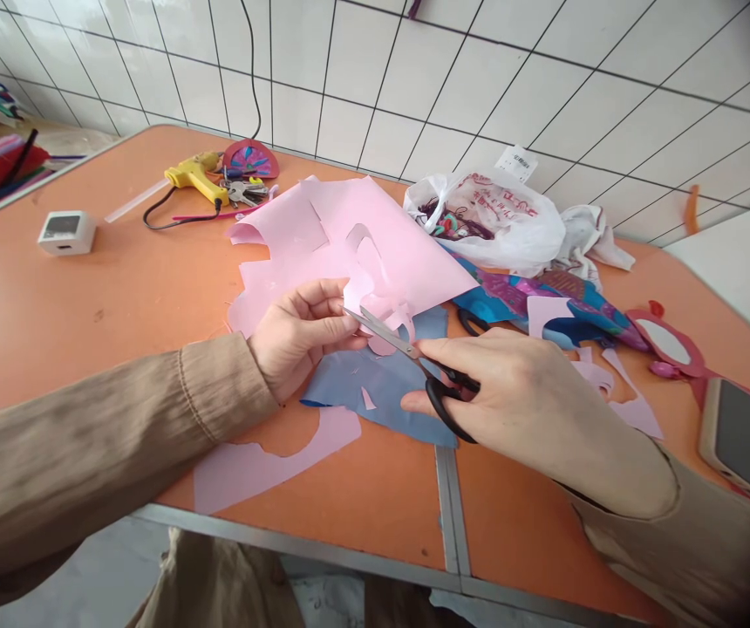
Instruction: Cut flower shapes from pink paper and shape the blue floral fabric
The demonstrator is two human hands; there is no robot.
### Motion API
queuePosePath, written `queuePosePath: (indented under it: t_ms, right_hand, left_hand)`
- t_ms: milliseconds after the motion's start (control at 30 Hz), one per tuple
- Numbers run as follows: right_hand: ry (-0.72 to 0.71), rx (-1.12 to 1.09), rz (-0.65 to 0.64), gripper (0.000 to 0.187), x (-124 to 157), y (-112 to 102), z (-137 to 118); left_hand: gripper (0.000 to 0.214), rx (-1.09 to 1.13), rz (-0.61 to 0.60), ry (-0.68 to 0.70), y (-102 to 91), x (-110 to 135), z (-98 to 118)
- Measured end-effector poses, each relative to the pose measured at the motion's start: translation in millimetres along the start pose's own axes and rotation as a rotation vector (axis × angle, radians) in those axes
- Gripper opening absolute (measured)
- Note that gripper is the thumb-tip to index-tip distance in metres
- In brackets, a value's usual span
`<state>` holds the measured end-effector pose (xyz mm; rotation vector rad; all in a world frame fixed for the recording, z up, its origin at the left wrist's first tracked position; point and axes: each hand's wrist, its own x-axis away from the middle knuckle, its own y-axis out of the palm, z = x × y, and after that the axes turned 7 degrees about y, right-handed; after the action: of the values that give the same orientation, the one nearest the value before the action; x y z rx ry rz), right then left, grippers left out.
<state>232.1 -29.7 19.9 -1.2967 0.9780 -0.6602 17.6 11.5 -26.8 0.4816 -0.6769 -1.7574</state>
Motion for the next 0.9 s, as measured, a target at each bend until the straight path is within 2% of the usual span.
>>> queuePosePath:
  t_ms: [300, 900]
  right_hand:
    - [0.042, -0.046, -0.05, 0.022, -0.7, -2.7, -1.3]
    - [0.038, -0.073, -0.044, 0.029, -0.2, 4.7, -3.7]
  left_hand:
    - [0.035, 0.006, 0.012, -0.001, 1.3, 0.1, 0.3]
    - [0.04, -0.018, 0.009, 0.002, 2.8, 2.5, -2.2]
